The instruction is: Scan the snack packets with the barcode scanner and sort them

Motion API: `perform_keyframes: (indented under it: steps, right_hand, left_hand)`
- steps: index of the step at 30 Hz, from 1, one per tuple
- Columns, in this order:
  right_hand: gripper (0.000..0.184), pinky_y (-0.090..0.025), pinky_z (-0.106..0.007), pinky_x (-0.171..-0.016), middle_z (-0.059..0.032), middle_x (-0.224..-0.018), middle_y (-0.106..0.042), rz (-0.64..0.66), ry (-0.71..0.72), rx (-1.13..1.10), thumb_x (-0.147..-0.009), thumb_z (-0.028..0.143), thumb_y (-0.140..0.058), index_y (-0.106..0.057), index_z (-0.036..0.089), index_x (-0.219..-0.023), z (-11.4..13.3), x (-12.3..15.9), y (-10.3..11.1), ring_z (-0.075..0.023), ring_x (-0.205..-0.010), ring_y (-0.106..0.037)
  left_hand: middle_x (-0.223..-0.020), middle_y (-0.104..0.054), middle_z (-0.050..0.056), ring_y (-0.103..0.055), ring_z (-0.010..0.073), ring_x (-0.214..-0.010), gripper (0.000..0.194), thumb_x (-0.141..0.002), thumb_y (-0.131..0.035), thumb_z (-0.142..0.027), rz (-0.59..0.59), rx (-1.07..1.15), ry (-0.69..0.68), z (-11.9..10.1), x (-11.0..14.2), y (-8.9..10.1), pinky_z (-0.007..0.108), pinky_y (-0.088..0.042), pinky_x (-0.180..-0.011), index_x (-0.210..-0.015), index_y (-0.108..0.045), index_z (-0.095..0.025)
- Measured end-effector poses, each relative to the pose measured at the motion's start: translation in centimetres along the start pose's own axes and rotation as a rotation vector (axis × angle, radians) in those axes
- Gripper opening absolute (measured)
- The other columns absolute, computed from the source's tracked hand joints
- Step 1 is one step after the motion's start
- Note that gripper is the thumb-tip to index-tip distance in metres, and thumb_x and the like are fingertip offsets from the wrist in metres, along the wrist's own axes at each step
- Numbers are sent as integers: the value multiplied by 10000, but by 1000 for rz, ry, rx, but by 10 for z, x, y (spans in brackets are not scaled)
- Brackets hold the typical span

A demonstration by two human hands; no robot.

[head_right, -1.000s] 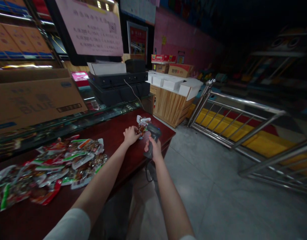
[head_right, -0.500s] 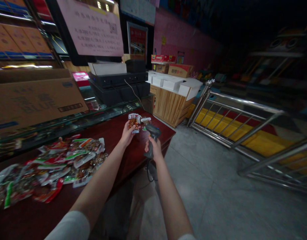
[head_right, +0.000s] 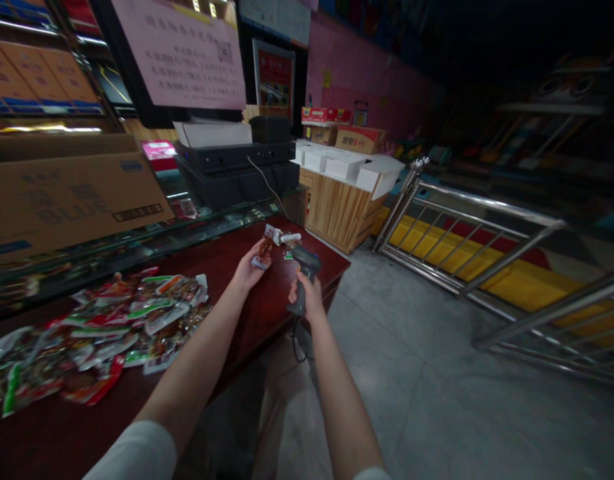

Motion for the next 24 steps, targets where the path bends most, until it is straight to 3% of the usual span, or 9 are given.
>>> perform_keyframes:
  steps: [7, 15, 20, 24]
  right_hand:
    - [388, -342, -209, -327, 95, -496, -535, -1, 6, 8, -702, 418, -728, -488, 208, -924, 2, 0, -1, -79, -304, -425]
    - [389, -331, -204, -333, 101, -499, -525, 13, -1, 15, -712, 427, -724, -482, 212, -927, 1, 1, -1, -77, -305, -430]
    - [387, -330, -205, -329, 99, -492, -525, 6, -7, 11, -706, 427, -721, -484, 209, -921, 1, 1, -1, -76, -302, -417]
    - [374, -332, -206, -335, 99, -500, -522, 19, -2, 10, -720, 418, -716, -488, 210, -931, 2, 1, -2, -76, -310, -422]
  left_hand:
    - [-862, -740, 98, -692, 189, -806, 228, -650, -716, -70, -3, -134, -51, 4, -4, 5, 385, -509, -913, -875, -679, -86]
    - [-890, -717, 17, -677, 148, -818, 399, -617, -762, -96, 12, -147, -173, -2, -3, -2, 335, -509, -878, -976, -612, -183]
    - [-861, -695, 7, -658, 131, -811, 337, -635, -699, -45, -8, -126, -161, -2, -2, -2, 304, -507, -851, -922, -592, -184]
    - [-875, -682, 48, -619, 127, -745, 223, -704, -576, -66, -65, -67, -67, -2, -3, 7, 282, -501, -751, -901, -615, -163]
Point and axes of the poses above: each hand's wrist, its own x-axis away from the middle knuckle, its own y-axis out of the back of the hand, z = x × y, the point moved 8 cm from there along -x, towards the middle knuckle
